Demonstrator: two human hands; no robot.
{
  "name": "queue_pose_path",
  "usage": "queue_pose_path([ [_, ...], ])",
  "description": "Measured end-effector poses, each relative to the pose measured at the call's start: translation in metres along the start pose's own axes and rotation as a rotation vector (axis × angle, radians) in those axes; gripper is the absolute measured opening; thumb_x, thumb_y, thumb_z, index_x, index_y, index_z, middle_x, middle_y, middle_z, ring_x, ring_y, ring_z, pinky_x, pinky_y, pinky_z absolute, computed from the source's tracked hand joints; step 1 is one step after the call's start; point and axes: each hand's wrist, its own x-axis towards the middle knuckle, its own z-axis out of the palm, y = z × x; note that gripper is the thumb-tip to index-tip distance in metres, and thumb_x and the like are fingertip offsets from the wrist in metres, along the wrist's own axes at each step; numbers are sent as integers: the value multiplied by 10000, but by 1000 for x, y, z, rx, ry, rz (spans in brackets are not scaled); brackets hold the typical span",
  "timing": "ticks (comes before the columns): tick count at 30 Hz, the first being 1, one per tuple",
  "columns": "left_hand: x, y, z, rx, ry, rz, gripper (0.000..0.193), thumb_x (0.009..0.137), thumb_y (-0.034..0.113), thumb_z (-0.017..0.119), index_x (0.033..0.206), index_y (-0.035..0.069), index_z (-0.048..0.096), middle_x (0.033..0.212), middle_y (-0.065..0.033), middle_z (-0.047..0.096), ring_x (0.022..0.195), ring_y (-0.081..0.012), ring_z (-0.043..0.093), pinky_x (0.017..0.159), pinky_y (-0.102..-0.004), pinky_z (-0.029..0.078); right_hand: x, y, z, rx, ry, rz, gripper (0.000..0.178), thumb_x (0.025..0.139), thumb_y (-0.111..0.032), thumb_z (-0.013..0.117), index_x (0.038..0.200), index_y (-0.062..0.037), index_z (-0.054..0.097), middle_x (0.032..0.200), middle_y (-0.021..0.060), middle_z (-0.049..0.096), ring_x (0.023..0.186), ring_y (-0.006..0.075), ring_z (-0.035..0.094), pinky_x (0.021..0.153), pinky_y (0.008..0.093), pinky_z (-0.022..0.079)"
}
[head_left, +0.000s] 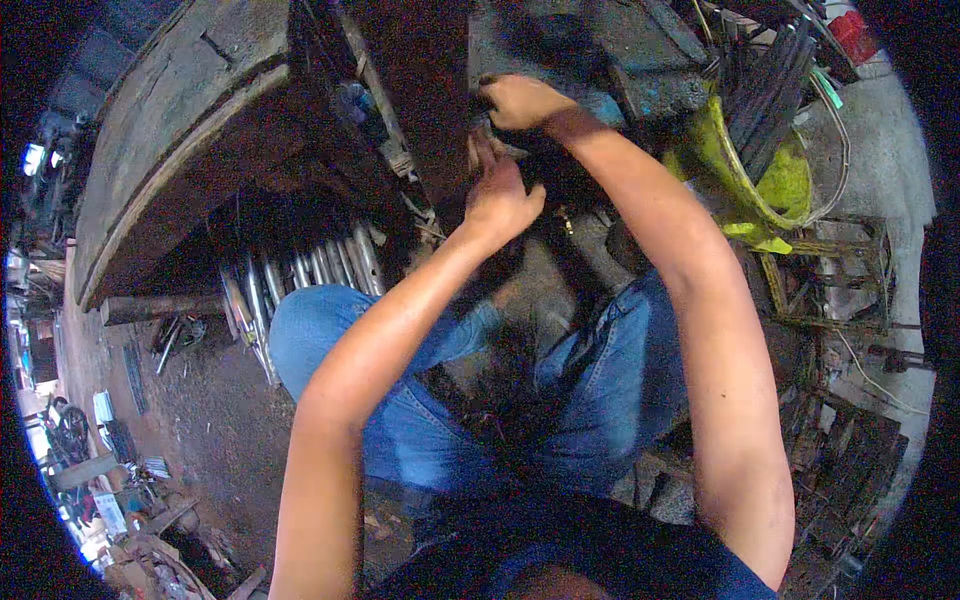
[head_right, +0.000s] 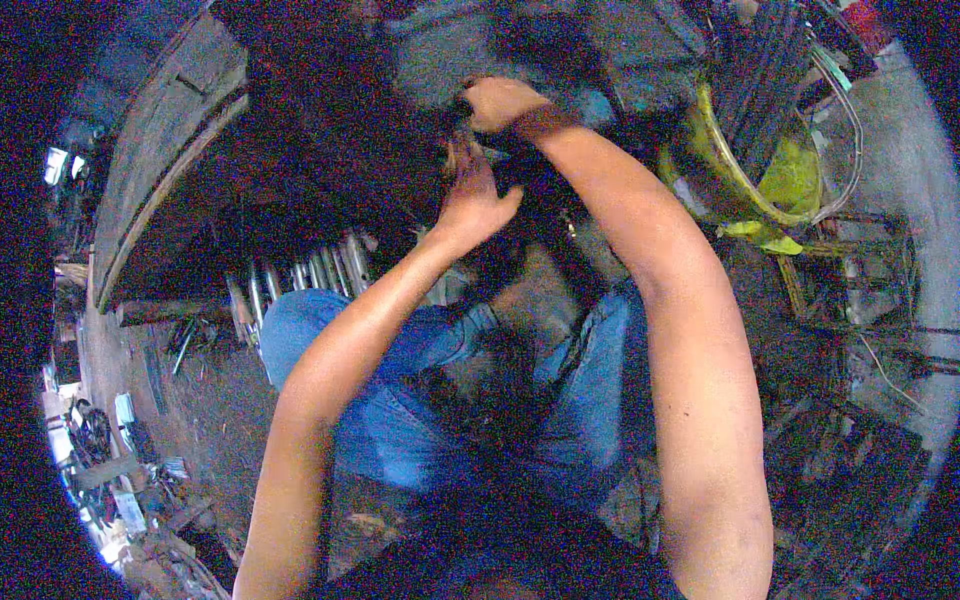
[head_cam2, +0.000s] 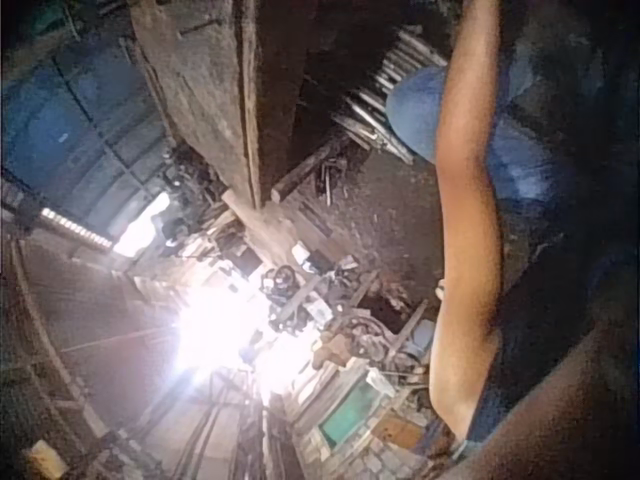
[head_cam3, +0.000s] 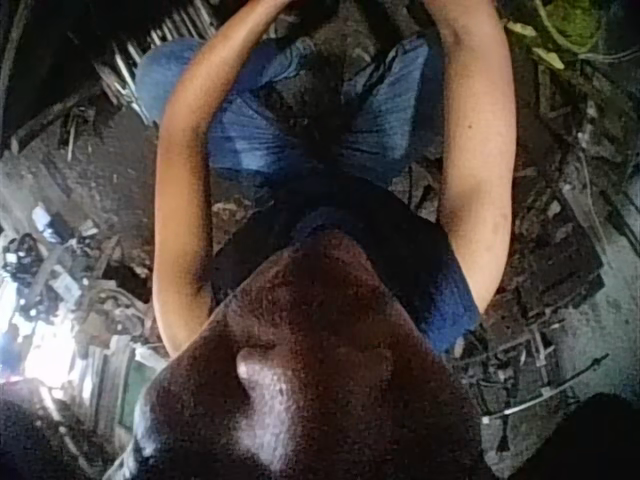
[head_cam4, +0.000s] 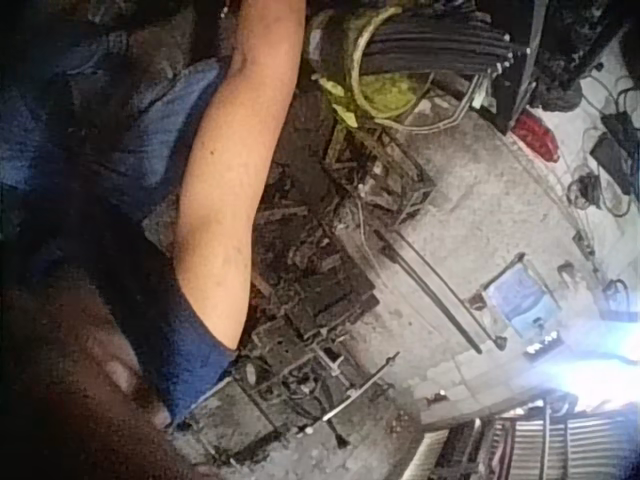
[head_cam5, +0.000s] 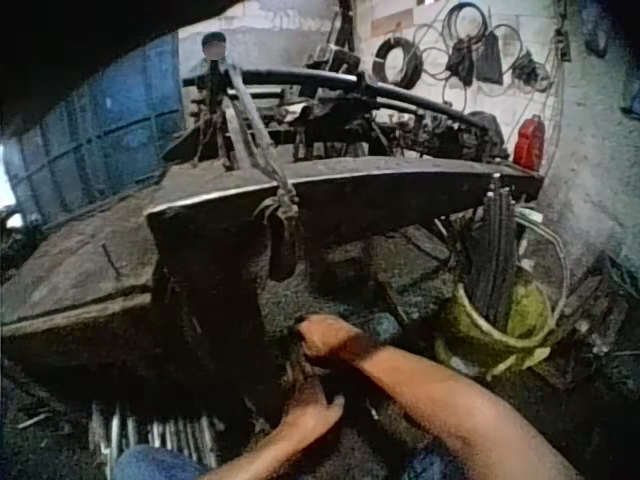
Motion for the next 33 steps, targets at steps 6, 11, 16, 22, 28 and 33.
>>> queue_pose_path([
  [6,0,1,1,46,23,-2,853,734,330,558,1231,-193,102,1312,-369,68,1255,-460,20,1049,-423,111,-8,-2,-12,-27,23,-4,367,644,-146,515,992,-40,563,852,209,581,830,385,547,736,450,446],
  [11,0,-3,5,94,-27,8,843,751,362,530,1277,-134,97,1334,-341,66,1258,-458,2,1045,-460,43,-25,3,-17,-54,-29,-38,412,604,-130,566,1008,-48,565,978,190,557,932,348,523,797,416,430],
  [16,-2,-5,10,81,42,59,784,749,326,537,1264,-125,155,1332,-325,109,1255,-459,34,1039,-470,78,-48,17,-19,105,44,-40,445,592,-90,595,1033,-45,554,1061,177,520,1025,324,482,879,376,391],
  [22,10,-9,2,-4,129,167,670,744,244,531,1235,-107,242,1292,-321,205,1222,-461,167,1024,-467,163,-73,29,-29,204,190,65,500,673,-101,600,1154,-77,464,1148,171,477,1109,308,425,954,365,337],
  [28,33,-5,18,146,172,52,589,733,181,509,1209,-93,295,1255,-328,269,1197,-446,242,1015,-451,205,-79,24,-37,271,105,141,526,668,-124,620,1163,-59,454,1162,185,464,1120,312,415,968,359,318],
  [33,43,-4,22,396,189,9,563,723,172,514,1181,-97,326,1241,-327,287,1194,-444,251,1010,-468,199,-74,15,-31,199,102,84,580,668,-189,629,1198,-59,435,1181,183,449,1125,319,405,957,374,326],
])
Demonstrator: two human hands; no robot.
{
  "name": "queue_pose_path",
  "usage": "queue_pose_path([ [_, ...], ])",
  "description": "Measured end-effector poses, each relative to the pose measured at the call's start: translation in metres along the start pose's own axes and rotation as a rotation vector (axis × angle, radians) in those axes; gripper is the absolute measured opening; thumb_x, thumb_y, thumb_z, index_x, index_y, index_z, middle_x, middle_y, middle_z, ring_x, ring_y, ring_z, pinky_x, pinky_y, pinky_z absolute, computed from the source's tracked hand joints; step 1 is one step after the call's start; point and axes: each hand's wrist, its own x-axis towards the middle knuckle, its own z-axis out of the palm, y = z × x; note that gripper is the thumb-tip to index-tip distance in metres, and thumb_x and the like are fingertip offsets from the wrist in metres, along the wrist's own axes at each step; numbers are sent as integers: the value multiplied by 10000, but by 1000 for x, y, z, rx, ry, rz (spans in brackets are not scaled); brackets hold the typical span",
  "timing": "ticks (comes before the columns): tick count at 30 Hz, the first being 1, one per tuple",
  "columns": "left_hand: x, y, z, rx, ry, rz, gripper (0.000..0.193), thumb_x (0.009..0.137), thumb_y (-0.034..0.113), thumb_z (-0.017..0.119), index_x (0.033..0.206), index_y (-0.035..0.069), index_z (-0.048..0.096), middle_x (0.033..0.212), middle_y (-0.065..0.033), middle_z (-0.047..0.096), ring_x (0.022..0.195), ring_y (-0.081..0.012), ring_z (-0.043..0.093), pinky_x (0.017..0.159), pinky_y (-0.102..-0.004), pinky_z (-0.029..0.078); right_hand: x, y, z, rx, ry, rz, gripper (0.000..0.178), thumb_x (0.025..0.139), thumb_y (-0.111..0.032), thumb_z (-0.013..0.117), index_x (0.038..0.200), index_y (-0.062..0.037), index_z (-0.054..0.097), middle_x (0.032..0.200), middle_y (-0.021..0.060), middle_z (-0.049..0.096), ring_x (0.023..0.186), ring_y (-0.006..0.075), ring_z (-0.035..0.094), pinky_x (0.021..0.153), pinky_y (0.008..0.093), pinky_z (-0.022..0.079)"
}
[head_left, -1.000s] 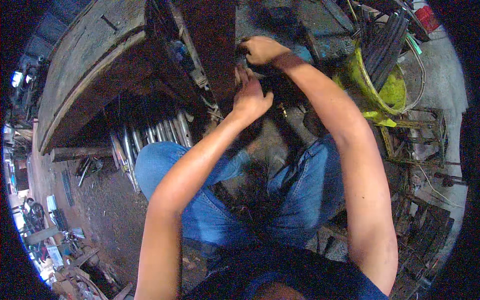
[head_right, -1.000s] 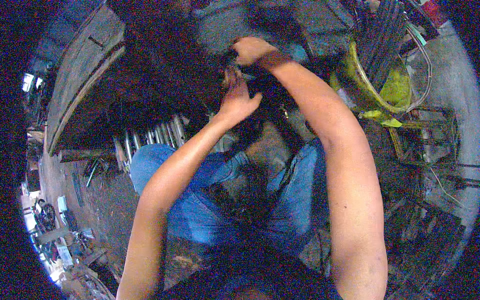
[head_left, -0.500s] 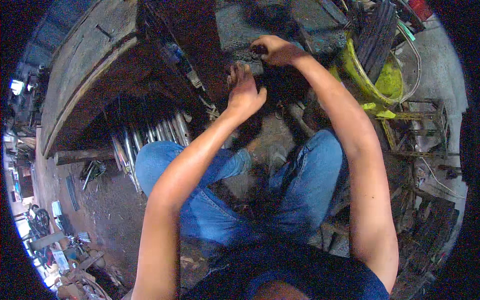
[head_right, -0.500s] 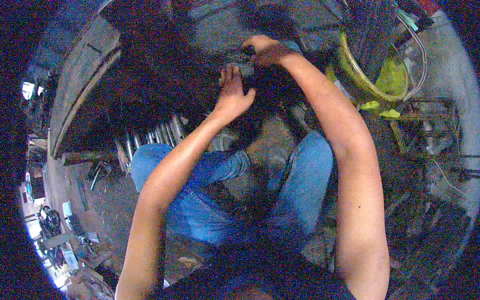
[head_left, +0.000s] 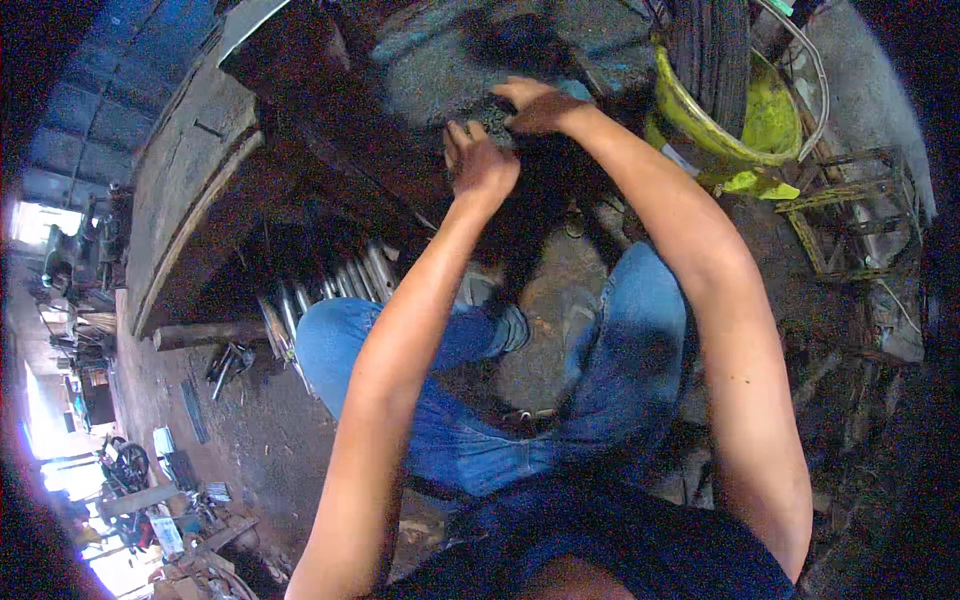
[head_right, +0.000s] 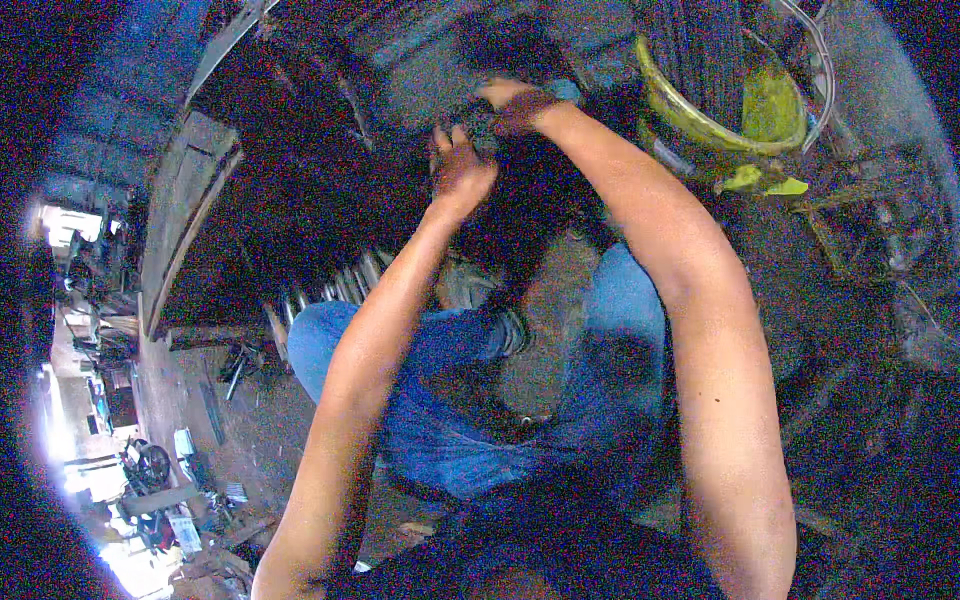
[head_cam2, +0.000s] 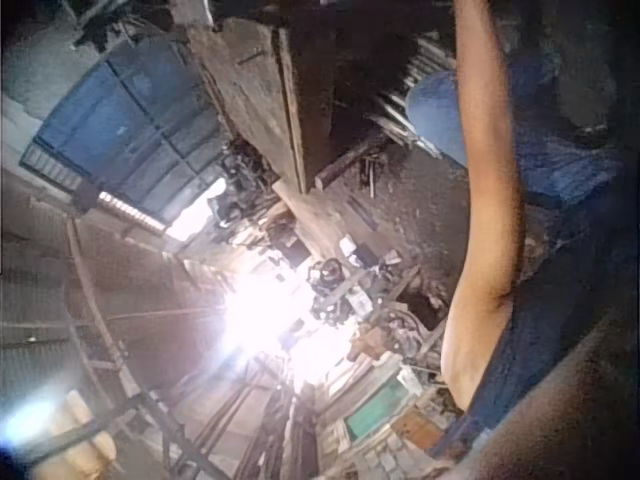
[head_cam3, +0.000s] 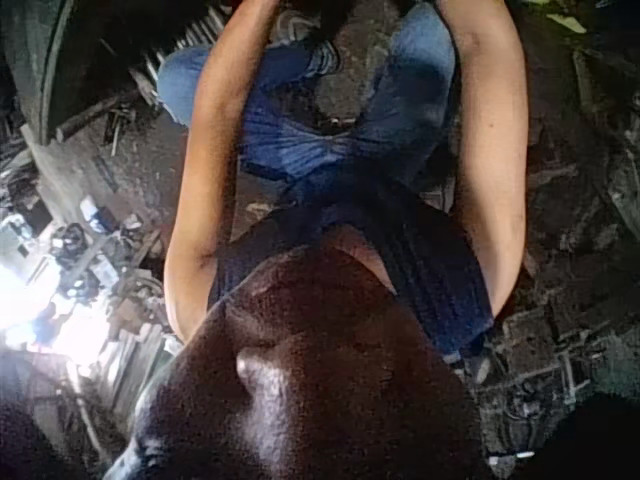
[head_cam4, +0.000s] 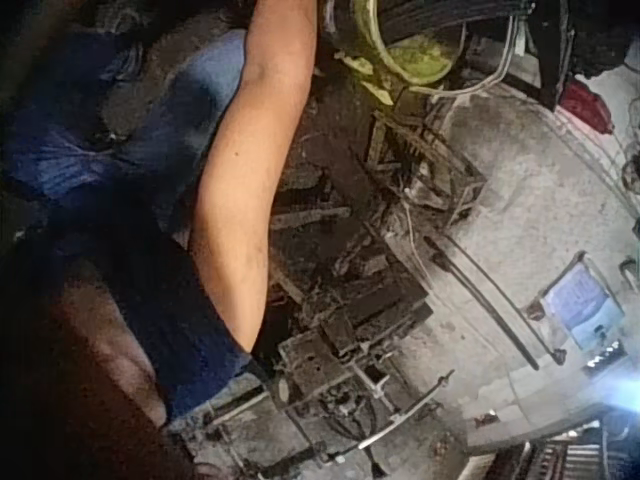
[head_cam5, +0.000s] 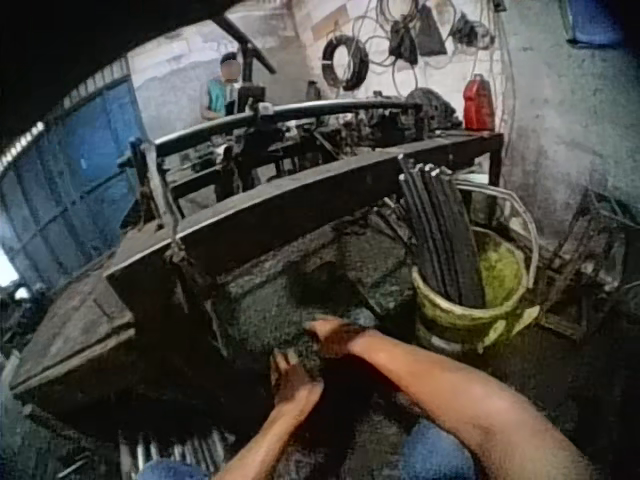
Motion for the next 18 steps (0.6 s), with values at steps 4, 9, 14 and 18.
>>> queue_pose_path([
  [4,0,-9,-7,-138,-61,-46,528,737,186,501,1144,-112,345,1215,-339,310,1178,-448,268,1004,-477,193,5,-7,11,-33,-52,65,550,676,-214,628,1192,-111,465,1188,155,440,1132,346,382,952,389,334],
  [9,-3,-17,-2,-276,-80,-56,499,753,181,479,1129,-117,341,1193,-355,323,1164,-457,274,1004,-486,181,11,-11,18,-183,-14,-39,403,658,-213,609,1051,-140,562,1036,138,546,1057,303,468,921,425,362],
  [14,-5,-20,4,-313,-92,-55,521,768,173,457,1183,-95,293,1236,-357,266,1196,-481,202,1023,-487,131,11,-15,14,-183,-26,-44,349,644,-191,600,985,-125,570,985,138,557,1007,310,502,872,408,407],
  [18,-4,-18,3,-387,-139,-135,540,770,174,458,1206,-84,271,1266,-358,219,1218,-489,141,1031,-485,106,9,-23,9,-149,-37,-13,433,635,-189,636,1050,-117,537,1004,142,535,997,315,503,847,390,423],
])
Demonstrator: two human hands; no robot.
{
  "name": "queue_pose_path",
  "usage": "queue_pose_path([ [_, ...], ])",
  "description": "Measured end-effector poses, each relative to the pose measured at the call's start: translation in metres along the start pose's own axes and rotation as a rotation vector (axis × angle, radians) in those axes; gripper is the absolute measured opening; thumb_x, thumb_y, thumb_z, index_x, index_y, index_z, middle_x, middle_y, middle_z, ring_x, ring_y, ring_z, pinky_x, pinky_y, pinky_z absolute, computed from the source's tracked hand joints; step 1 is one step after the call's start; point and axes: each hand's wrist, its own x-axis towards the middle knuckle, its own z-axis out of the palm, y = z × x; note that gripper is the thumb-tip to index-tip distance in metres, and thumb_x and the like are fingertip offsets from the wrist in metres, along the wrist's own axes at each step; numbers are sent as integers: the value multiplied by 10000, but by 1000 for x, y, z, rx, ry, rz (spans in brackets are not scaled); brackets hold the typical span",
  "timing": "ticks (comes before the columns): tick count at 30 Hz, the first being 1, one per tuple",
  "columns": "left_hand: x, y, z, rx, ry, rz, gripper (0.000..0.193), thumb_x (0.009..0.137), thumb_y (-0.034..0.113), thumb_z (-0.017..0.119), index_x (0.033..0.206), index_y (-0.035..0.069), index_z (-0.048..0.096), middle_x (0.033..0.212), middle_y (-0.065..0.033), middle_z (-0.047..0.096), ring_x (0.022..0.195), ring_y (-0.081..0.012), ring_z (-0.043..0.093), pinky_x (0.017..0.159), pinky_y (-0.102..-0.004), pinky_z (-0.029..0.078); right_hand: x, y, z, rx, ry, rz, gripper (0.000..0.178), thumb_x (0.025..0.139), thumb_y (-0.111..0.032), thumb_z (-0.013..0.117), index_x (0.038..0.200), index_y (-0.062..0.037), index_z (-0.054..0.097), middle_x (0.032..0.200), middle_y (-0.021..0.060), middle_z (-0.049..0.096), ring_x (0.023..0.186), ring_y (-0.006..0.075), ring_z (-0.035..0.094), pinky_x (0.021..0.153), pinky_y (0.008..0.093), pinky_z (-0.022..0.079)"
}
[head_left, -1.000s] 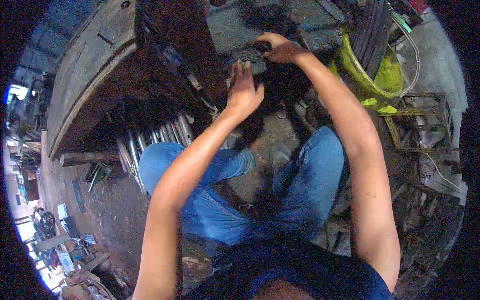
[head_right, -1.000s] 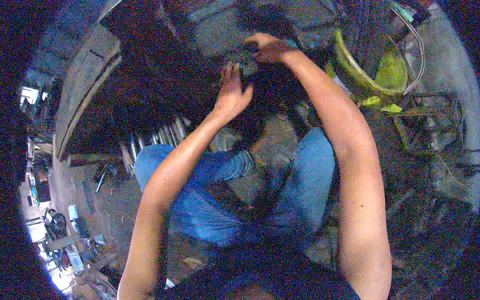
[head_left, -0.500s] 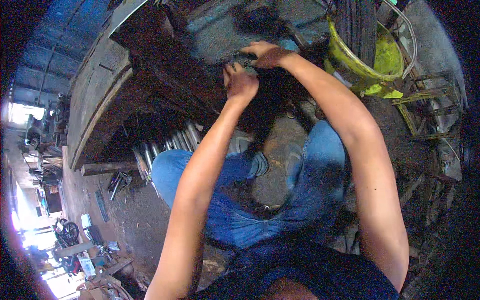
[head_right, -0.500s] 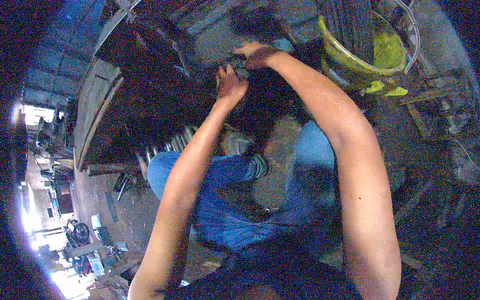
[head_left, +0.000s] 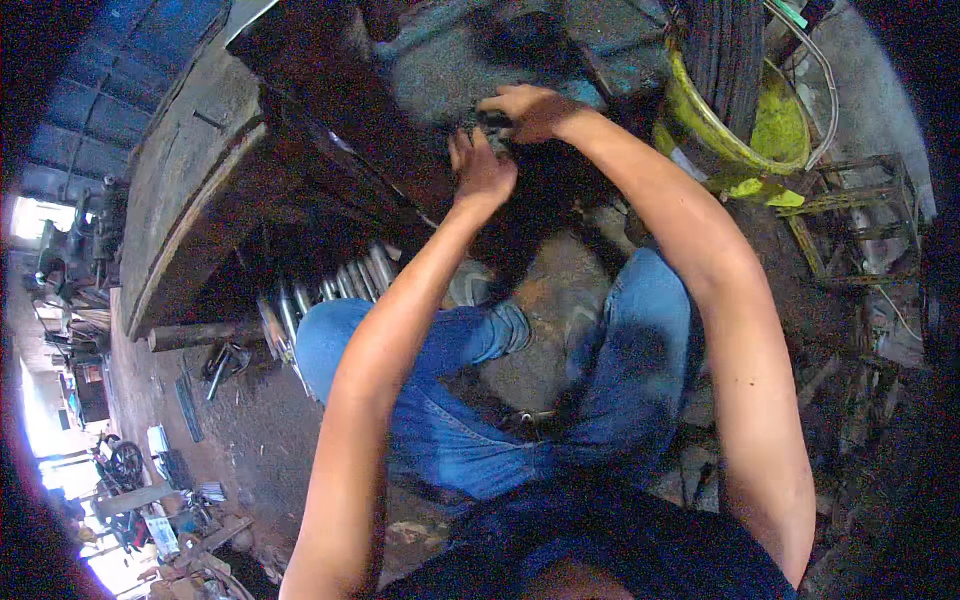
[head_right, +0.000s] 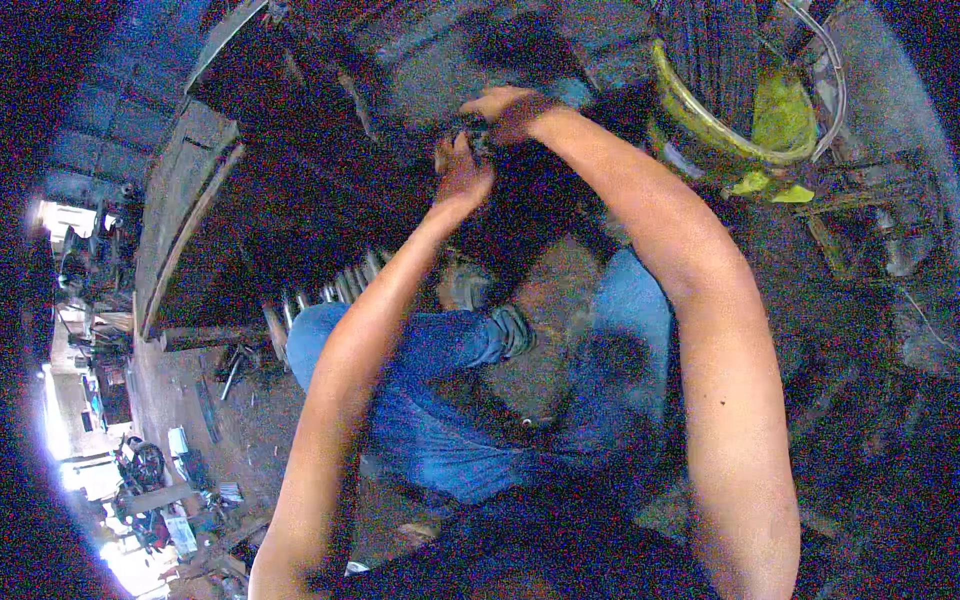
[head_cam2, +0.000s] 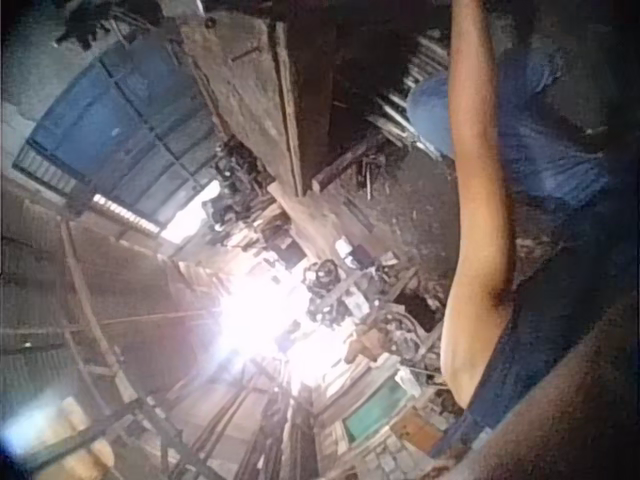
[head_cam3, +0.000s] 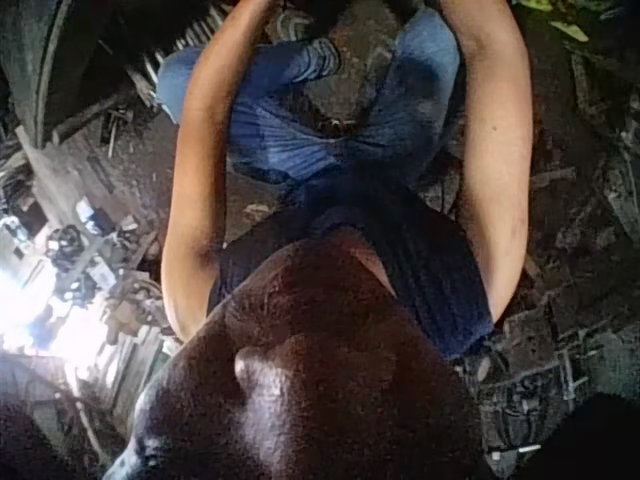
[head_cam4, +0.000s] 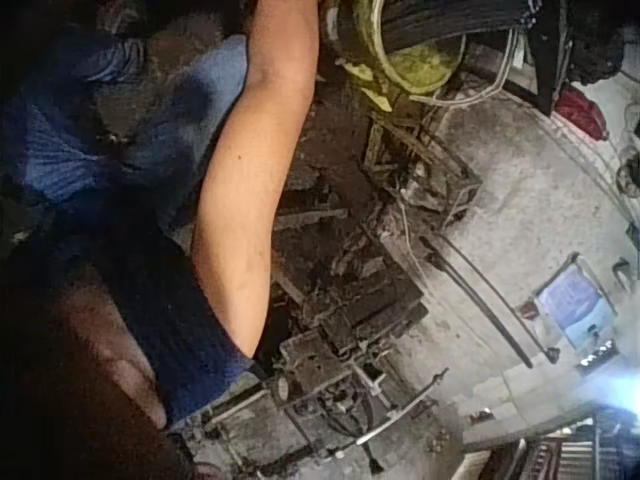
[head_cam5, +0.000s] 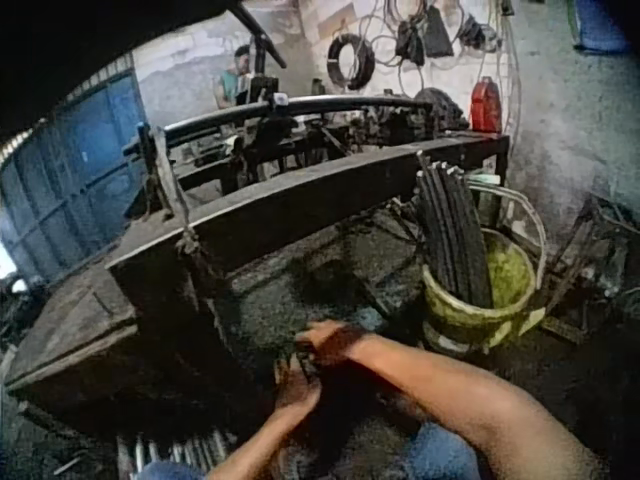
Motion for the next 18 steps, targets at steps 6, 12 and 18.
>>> queue_pose_path([
  [6,2,0,-5,18,-55,6,552,765,173,449,1209,-91,254,1273,-361,206,1228,-487,113,1035,-486,78,3,-11,-8,-50,-119,26,517,627,-164,669,1117,-115,511,1040,143,510,1025,312,485,854,382,418],
  [12,0,0,-2,-9,-64,11,553,772,190,426,1209,-96,246,1290,-355,180,1240,-476,82,1039,-480,33,4,-8,-1,-41,-24,21,412,642,-151,621,1045,-114,545,1017,155,541,1006,315,506,865,381,414],
  [18,0,-5,3,15,-42,33,591,771,199,433,1227,-106,215,1307,-345,151,1249,-465,60,1040,-477,21,12,-1,12,-48,-12,4,280,676,-150,577,952,-108,596,963,165,584,959,308,546,833,387,437],
])
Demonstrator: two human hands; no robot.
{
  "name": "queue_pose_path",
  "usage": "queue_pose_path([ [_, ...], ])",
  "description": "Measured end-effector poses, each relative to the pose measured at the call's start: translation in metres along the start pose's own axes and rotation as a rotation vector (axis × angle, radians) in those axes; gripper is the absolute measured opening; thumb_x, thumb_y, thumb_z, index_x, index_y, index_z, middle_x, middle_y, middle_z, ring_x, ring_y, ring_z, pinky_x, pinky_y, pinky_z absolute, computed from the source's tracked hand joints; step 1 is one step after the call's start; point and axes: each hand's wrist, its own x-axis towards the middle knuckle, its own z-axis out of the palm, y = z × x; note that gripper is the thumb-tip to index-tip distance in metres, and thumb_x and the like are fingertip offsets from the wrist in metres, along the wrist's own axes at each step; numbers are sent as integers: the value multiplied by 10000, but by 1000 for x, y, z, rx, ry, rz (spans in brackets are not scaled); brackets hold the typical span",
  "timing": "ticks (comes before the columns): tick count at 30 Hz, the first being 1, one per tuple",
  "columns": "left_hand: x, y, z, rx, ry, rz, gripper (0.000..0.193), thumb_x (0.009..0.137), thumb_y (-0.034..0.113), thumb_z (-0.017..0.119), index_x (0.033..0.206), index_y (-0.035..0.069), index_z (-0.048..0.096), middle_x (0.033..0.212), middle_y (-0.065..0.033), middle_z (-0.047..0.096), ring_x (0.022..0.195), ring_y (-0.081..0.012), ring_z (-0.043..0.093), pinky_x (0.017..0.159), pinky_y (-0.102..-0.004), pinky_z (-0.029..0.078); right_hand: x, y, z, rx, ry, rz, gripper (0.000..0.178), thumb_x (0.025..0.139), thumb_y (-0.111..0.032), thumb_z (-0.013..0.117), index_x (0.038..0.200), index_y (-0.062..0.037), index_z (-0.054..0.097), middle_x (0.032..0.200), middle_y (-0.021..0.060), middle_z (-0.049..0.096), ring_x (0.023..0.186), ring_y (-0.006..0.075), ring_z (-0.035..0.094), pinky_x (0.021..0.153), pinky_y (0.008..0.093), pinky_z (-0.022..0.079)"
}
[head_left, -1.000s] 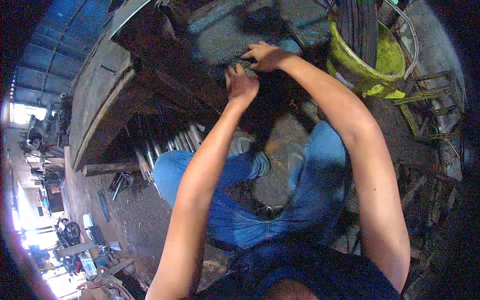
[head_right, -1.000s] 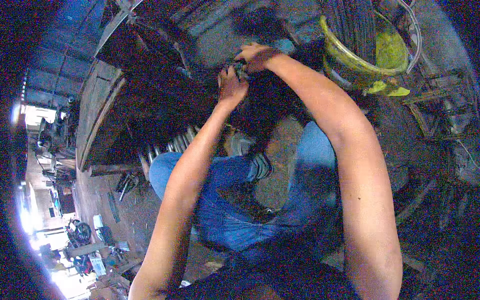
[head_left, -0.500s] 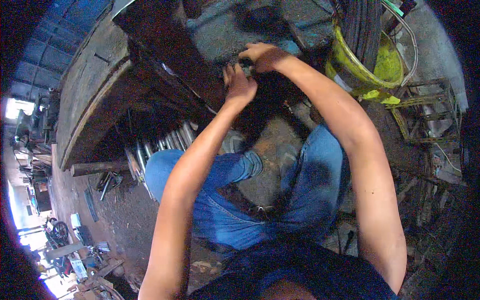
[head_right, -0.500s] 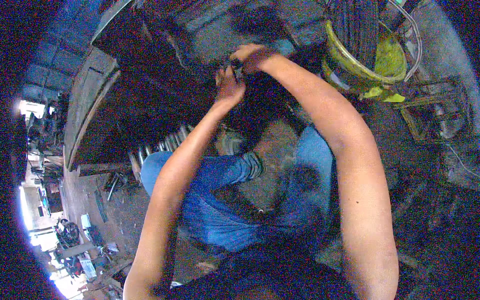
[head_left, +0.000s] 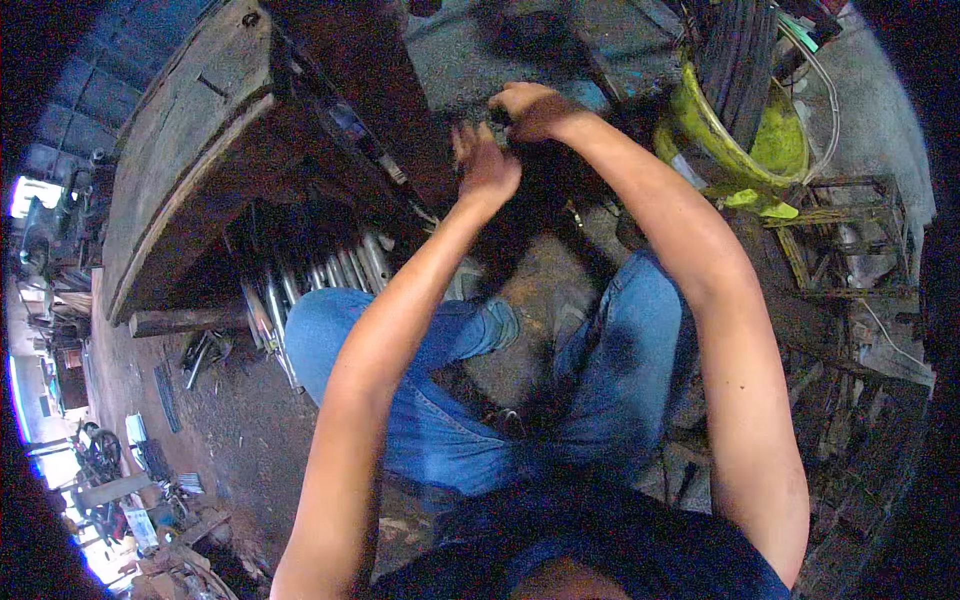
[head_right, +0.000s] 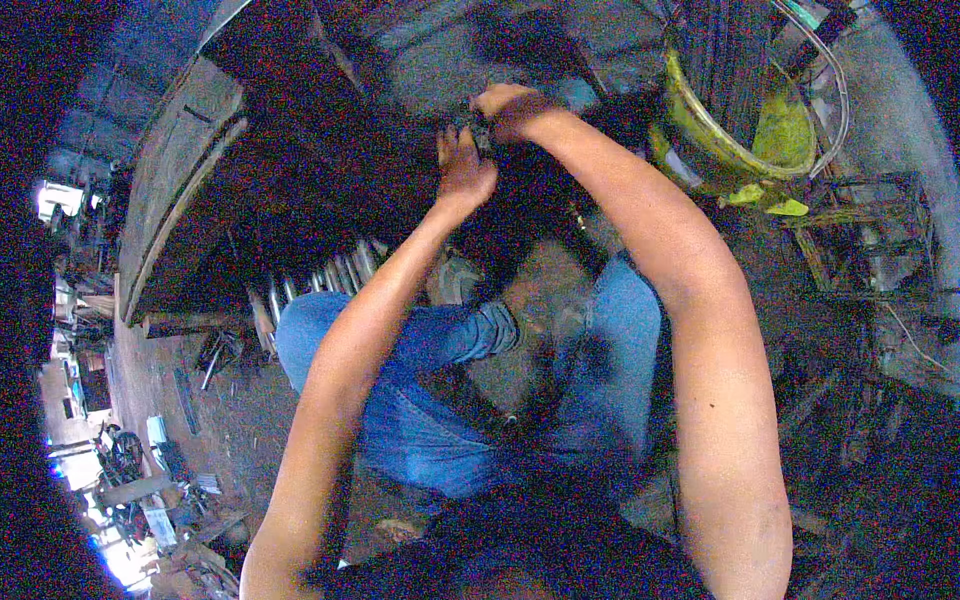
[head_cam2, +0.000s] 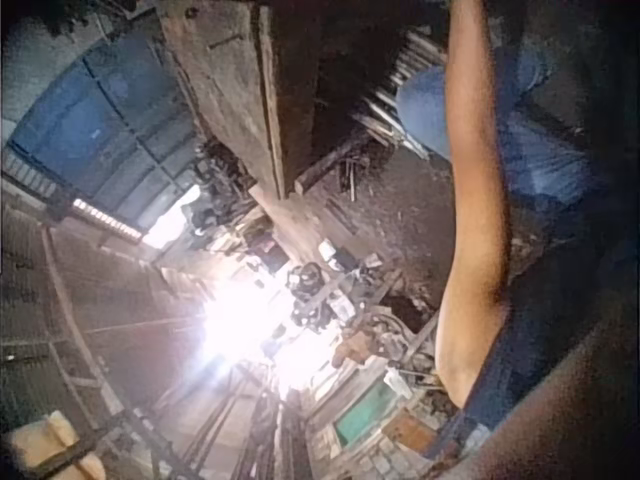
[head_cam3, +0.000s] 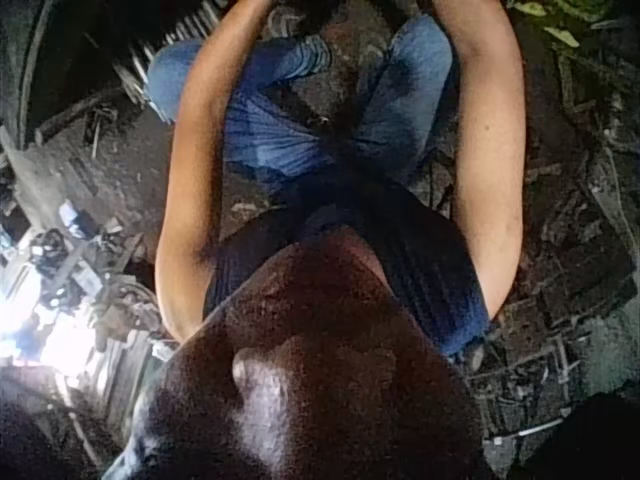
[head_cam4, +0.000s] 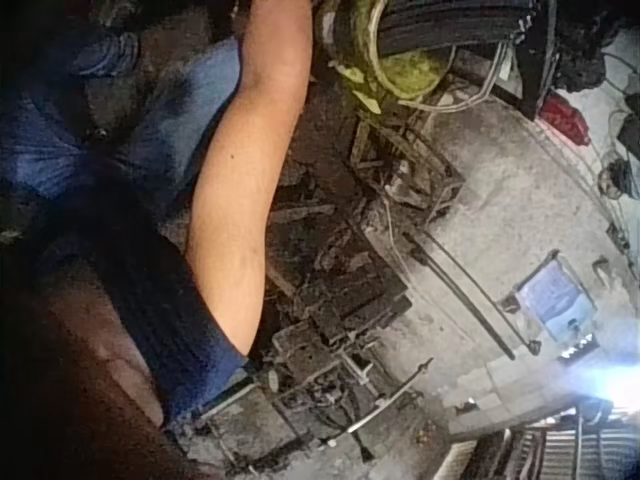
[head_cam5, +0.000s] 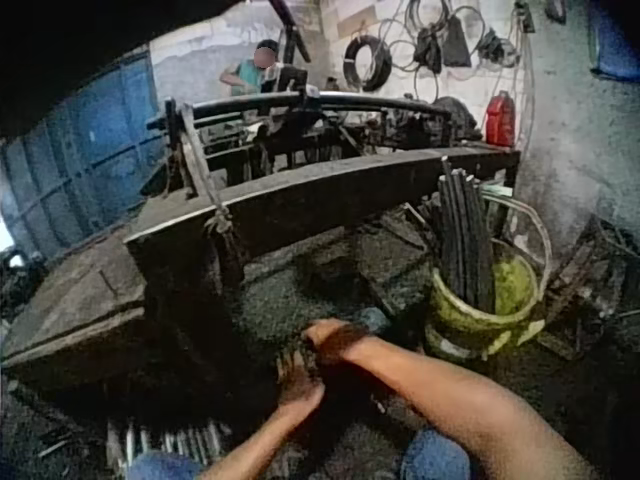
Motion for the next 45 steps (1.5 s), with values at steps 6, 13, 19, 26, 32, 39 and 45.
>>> queue_pose_path([
  [6,-6,2,-3,11,19,47,616,746,200,466,1215,-121,228,1288,-353,187,1250,-459,69,1041,-475,13,4,0,-1,58,-74,104,466,613,-127,657,1064,-86,549,1070,149,522,1035,310,481,897,366,392],
  [13,-8,2,0,-20,68,68,604,748,215,462,1203,-124,252,1274,-367,200,1237,-487,71,1032,-497,25,0,-3,-7,19,-122,100,464,615,-203,707,1037,-82,558,1018,149,544,1007,305,499,877,382,403],
  [19,-8,2,3,14,74,55,573,765,212,438,1199,-123,271,1282,-369,183,1238,-484,76,1035,-490,41,0,27,-1,232,183,161,442,639,-246,685,1025,-58,578,1004,186,566,968,320,528,851,365,419],
  [26,-5,-1,7,29,89,39,568,789,217,420,1223,-106,251,1303,-354,153,1248,-467,56,1038,-476,39,-1,64,-3,836,254,301,294,722,-232,618,909,-7,605,828,72,621,774,149,570,732,271,445],
  [32,-4,-5,15,-25,180,29,562,774,253,499,1212,-25,284,1273,-302,251,1220,-480,131,1022,-522,109,-2,63,-16,1195,259,233,203,755,-152,596,900,-11,603,816,30,610,753,110,556,699,239,437],
  [39,-9,-2,13,1,223,69,585,770,269,525,1222,-11,281,1284,-301,235,1209,-486,155,1020,-523,115,4,68,-23,995,283,217,168,755,-154,588,866,-28,607,797,26,607,738,108,554,679,237,438],
  [45,-5,-5,15,38,178,91,634,772,302,506,1231,-75,281,1298,-336,196,1230,-487,106,1032,-487,85,-5,66,-18,1147,291,304,173,746,-172,604,868,-49,613,773,21,604,727,109,552,671,240,441],
])
